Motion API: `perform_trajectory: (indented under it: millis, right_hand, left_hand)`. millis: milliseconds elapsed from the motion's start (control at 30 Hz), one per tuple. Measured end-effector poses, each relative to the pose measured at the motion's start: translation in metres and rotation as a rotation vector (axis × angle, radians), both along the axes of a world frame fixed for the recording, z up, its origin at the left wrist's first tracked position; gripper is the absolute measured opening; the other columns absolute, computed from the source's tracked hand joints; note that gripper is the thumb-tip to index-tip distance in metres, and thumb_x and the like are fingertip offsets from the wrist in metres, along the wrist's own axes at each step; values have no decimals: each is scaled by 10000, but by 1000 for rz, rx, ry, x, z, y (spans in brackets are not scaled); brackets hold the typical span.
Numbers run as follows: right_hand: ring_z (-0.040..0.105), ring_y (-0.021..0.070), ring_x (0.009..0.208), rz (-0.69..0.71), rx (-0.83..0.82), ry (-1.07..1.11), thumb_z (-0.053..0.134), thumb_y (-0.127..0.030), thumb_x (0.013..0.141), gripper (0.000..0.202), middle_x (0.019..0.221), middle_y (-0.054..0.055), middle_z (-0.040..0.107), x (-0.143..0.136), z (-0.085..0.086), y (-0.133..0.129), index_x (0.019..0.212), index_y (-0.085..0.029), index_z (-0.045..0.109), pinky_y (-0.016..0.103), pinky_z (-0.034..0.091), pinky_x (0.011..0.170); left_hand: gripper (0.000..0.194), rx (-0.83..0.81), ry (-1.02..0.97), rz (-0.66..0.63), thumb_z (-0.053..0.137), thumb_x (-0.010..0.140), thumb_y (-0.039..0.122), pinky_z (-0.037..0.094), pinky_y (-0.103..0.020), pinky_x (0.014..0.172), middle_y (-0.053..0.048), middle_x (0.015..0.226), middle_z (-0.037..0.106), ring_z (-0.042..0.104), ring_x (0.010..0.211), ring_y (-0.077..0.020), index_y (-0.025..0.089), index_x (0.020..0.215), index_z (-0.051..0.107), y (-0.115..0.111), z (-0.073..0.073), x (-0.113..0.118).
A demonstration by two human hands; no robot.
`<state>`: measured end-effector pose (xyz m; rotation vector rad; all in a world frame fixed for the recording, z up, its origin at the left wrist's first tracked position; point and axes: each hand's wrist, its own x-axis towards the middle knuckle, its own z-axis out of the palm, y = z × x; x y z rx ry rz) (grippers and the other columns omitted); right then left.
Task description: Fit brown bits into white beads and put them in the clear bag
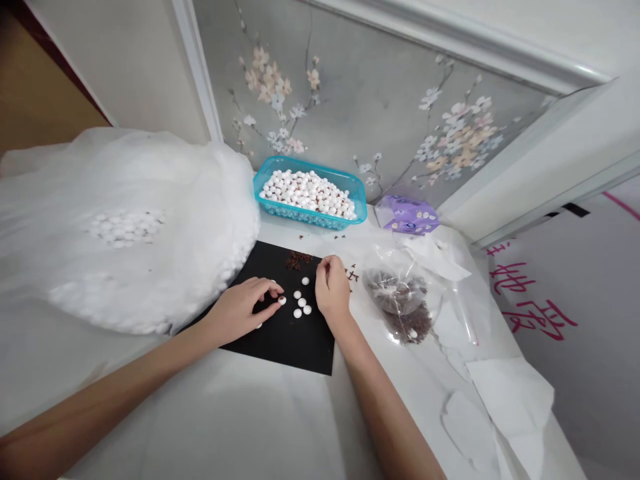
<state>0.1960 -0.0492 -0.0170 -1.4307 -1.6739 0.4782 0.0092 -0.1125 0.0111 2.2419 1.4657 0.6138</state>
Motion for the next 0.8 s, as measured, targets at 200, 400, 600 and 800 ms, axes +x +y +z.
perform_trajectory:
  millis: [200, 400, 600, 800]
  right_hand:
    - [414, 80, 455, 58, -69, 155, 475, -234, 760, 73, 653, -25, 543, 4, 1, -7, 712, -184, 498, 214, 331, 448]
    - [438, 61, 438, 57, -16, 170, 557, -182, 706, 17, 695, -19, 598, 0, 5, -28, 722, -179, 554, 198, 353, 437]
    - [409, 52, 446, 223, 94, 41, 529, -156, 765, 40, 737, -19, 587, -7, 12, -40, 750, -191, 541, 193, 389, 469]
    - [580, 110, 685, 484, 162, -348, 398, -184, 894, 147, 920, 60, 600, -14, 24, -52, 900, -174, 544, 196, 429, 517]
  left_hand:
    - [163, -85, 9, -7, 426, 860, 319, 376, -245, 608, 20, 866, 622, 553, 679, -121, 215, 889, 548, 3, 17, -12]
    - [203, -247, 90, -243, 599, 725, 403, 338, -229, 558, 44, 752, 606, 549, 651, -118, 222, 815, 579, 5, 32, -25]
    - [84, -318, 99, -305, 567, 751, 290, 346, -218, 558, 36, 770, 605, 552, 663, -111, 222, 780, 607, 6, 28, -25]
    - [215, -221, 30, -120, 508, 791, 265, 382, -236, 614, 18, 865, 639, 577, 703, -133, 238, 1002, 538, 9, 16, -24]
